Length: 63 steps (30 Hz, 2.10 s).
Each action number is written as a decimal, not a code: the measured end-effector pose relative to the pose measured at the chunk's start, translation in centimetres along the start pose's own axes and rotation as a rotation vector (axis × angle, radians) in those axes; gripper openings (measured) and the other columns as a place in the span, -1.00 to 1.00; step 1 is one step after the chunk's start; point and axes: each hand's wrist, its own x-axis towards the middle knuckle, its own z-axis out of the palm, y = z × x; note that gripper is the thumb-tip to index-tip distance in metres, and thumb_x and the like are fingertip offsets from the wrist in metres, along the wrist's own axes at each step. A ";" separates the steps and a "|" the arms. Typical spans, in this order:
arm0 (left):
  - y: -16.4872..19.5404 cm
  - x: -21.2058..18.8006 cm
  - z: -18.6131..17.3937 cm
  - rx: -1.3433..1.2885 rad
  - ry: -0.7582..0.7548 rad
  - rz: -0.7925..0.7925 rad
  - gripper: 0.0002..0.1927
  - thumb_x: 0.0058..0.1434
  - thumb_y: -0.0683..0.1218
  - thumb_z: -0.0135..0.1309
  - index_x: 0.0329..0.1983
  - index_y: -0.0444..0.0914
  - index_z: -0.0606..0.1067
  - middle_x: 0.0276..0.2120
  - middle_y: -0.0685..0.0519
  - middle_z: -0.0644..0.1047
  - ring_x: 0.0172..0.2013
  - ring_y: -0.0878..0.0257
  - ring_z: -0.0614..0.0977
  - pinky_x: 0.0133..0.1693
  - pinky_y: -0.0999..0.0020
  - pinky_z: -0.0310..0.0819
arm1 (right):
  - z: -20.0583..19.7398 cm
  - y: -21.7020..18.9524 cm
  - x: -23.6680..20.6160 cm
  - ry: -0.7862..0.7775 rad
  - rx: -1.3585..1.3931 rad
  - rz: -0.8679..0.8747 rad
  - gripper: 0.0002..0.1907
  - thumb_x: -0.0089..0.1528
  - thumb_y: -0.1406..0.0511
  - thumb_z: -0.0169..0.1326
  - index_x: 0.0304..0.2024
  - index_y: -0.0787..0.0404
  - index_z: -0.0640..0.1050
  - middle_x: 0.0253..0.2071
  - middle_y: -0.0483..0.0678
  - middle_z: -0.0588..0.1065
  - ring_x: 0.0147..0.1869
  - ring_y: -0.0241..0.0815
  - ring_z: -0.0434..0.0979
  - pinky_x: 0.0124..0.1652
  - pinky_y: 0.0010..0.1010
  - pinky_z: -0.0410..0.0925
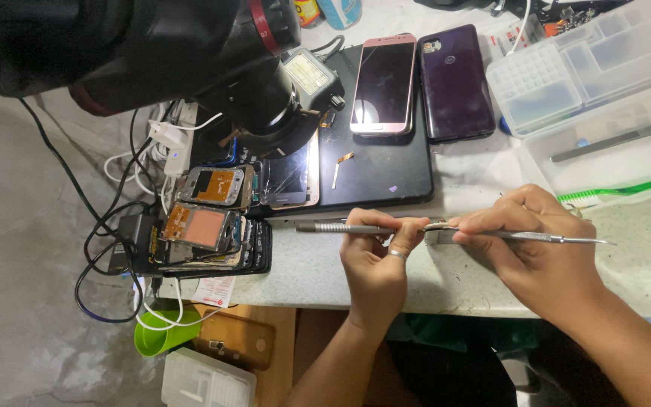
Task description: The person uses a screwdriver and tweezers to remove screws and pry open the back cover of a smartphone. They carefully separate the cover from the frame and set it aside, exposing the internal components.
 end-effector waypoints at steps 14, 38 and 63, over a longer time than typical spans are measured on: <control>3.8 0.3 -0.1 0.459 -0.217 0.342 -0.84 0.33 -0.39 0.11 -0.20 -0.37 0.36 -0.30 -0.07 0.53 -0.19 0.14 0.75 -0.24 0.41 0.76 | -0.2 -0.8 -0.2 -0.016 -0.064 0.017 -0.82 0.05 0.26 0.37 -0.30 0.05 0.65 -0.28 -0.27 0.64 -0.24 -0.31 0.53 -0.26 -0.46 0.41; 4.8 0.5 0.4 0.693 -0.269 0.372 -0.82 0.22 -0.37 0.17 -0.28 -0.33 0.39 -0.45 -0.08 0.55 -0.40 0.11 0.69 -0.38 0.34 0.55 | 0.3 -1.5 -0.6 -0.013 -0.191 0.012 -0.83 0.02 0.20 0.36 -0.37 -0.01 0.63 -0.30 -0.34 0.62 -0.27 -0.29 0.49 -0.38 -0.44 0.38; 4.4 1.0 0.2 0.667 -0.245 0.320 -0.81 0.22 -0.40 0.16 -0.25 -0.35 0.39 -0.41 -0.12 0.56 -0.34 0.09 0.70 -0.33 0.33 0.63 | 0.8 -1.2 -0.3 0.029 -0.221 -0.027 -0.79 0.04 0.19 0.37 -0.41 0.05 0.59 -0.32 -0.34 0.61 -0.28 -0.23 0.48 -0.38 -0.38 0.35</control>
